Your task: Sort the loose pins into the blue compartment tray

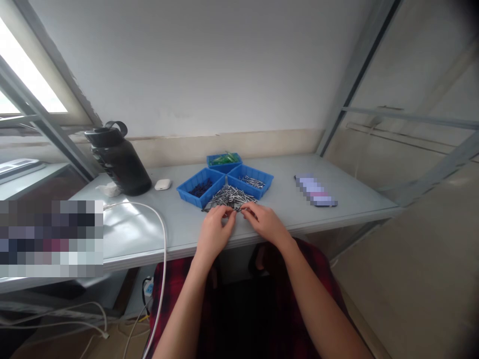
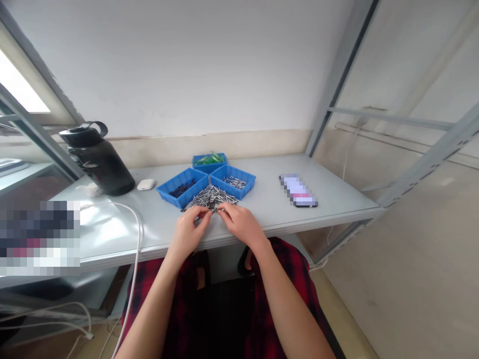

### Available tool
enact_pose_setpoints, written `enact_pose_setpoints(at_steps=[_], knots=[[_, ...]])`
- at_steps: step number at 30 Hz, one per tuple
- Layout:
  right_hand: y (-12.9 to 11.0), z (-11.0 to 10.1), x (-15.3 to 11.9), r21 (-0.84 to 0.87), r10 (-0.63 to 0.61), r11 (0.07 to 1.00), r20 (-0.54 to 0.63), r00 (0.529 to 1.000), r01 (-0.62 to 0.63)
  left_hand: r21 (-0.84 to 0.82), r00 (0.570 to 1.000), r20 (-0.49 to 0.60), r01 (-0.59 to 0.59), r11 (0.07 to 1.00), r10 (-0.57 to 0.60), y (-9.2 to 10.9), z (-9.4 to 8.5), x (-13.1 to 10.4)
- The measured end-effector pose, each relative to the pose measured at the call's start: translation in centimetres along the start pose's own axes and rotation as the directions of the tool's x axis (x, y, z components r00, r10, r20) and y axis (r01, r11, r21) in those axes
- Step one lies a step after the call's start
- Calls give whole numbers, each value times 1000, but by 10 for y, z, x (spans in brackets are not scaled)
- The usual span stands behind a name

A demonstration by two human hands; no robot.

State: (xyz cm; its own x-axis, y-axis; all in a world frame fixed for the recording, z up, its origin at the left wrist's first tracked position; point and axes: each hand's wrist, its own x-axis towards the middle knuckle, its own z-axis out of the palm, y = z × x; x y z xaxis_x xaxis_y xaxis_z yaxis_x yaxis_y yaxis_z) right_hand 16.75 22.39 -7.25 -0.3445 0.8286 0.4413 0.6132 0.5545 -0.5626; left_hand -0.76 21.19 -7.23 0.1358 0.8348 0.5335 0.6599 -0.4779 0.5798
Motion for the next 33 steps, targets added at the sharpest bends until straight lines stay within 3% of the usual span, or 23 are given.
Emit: enact_pose_setpoints(at_steps=[9, 33], knots=[[-1, -1, -1, 21, 6, 1000, -15, 1000, -6, 49, 998, 44, -54, 997, 52, -1, 0, -1], [-1, -1, 0, -20, -17, 1000, 18, 1000, 18, -6, 1000, 8, -23, 1000, 23, -3, 0, -1]])
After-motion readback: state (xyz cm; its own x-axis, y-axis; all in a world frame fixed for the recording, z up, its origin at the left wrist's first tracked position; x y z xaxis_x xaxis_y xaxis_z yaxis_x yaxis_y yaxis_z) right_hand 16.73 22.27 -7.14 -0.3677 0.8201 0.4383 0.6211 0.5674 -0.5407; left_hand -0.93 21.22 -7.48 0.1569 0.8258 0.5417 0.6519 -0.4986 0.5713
